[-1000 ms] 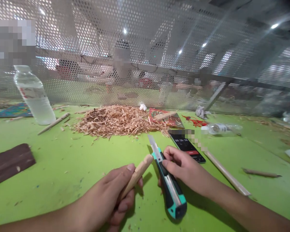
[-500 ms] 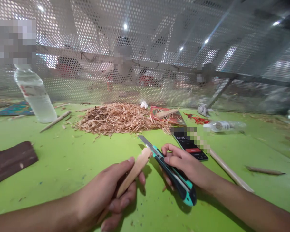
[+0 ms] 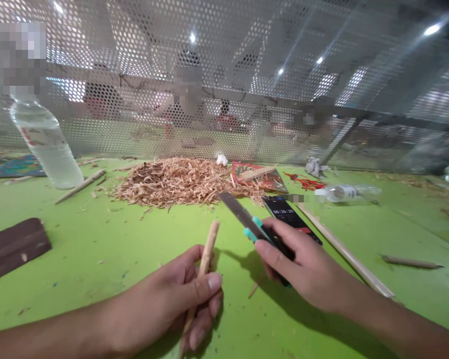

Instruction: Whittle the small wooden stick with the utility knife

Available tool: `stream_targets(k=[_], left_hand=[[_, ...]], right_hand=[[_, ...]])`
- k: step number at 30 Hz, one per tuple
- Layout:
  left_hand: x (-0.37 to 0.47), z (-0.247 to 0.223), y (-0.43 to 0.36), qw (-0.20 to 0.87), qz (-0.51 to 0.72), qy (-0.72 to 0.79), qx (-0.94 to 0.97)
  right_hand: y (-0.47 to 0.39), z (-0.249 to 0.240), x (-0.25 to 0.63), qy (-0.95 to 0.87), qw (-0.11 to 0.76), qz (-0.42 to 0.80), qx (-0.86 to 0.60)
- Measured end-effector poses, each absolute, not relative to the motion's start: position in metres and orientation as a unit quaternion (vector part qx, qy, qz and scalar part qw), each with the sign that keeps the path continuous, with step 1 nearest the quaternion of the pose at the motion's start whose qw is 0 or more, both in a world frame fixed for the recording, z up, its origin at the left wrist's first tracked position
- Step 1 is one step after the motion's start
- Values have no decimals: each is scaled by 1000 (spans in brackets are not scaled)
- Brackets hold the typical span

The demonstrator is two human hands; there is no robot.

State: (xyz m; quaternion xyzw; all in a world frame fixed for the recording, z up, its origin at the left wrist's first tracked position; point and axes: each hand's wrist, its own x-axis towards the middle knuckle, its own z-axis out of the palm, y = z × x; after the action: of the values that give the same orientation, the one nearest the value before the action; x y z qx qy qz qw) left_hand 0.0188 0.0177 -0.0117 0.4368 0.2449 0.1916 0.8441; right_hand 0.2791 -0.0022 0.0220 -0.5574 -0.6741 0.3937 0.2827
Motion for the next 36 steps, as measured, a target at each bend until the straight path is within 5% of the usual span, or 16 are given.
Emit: stream_targets(k=[10, 27, 36], left_hand=[[14, -8, 17, 802, 138, 286, 506], [21, -7, 13, 784, 144, 326, 508], [25, -2, 5, 722, 148, 369, 567]], right_hand=[[-12, 23, 270, -837, 152, 255, -459], [-15, 9, 269, -863, 164, 166, -448], [-26, 23, 258, -809, 130, 291, -494]])
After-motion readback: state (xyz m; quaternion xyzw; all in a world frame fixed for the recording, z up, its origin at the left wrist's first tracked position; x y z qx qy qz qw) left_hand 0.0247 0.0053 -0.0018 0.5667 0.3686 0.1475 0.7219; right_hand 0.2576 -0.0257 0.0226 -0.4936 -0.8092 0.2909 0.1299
